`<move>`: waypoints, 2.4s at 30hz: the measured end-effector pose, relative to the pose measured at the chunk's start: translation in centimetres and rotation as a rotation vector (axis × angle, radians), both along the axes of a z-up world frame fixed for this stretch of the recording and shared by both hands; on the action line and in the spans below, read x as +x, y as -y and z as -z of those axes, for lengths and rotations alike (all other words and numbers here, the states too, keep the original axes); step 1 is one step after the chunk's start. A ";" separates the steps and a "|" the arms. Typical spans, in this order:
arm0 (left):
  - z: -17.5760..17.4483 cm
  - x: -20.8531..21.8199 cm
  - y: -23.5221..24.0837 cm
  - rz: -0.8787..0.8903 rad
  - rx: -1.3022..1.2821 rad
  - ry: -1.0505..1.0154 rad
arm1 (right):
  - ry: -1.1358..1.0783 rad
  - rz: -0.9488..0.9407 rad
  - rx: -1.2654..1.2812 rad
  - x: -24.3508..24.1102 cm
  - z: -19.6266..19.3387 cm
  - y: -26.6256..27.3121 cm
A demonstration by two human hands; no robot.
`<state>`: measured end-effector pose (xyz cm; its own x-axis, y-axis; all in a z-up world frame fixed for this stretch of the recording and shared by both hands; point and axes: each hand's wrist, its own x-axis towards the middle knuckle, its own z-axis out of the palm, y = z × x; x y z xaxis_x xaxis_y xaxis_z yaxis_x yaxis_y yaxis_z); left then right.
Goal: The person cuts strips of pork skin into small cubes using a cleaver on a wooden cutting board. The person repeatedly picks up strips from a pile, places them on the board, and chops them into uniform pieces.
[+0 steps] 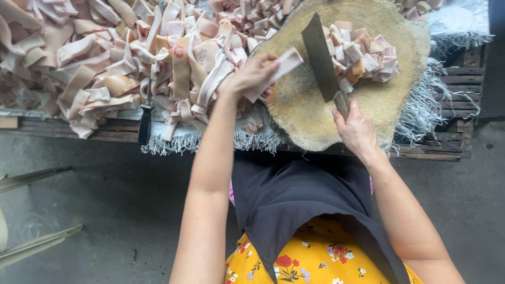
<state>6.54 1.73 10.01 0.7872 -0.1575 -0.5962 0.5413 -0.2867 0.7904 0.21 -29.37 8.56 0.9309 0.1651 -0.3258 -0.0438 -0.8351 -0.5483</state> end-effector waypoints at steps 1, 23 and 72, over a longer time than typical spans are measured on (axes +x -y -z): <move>2.2 1.1 1.0 0.038 0.131 0.015 | 0.003 0.006 0.007 0.0 0.0 0.2; 7.0 -6.1 -1.1 -0.190 0.651 0.442 | 0.002 -0.135 0.023 2.5 0.2 -4.5; 8.8 -5.1 2.7 -0.354 0.403 0.631 | -0.015 -0.198 0.000 0.3 -0.8 -5.4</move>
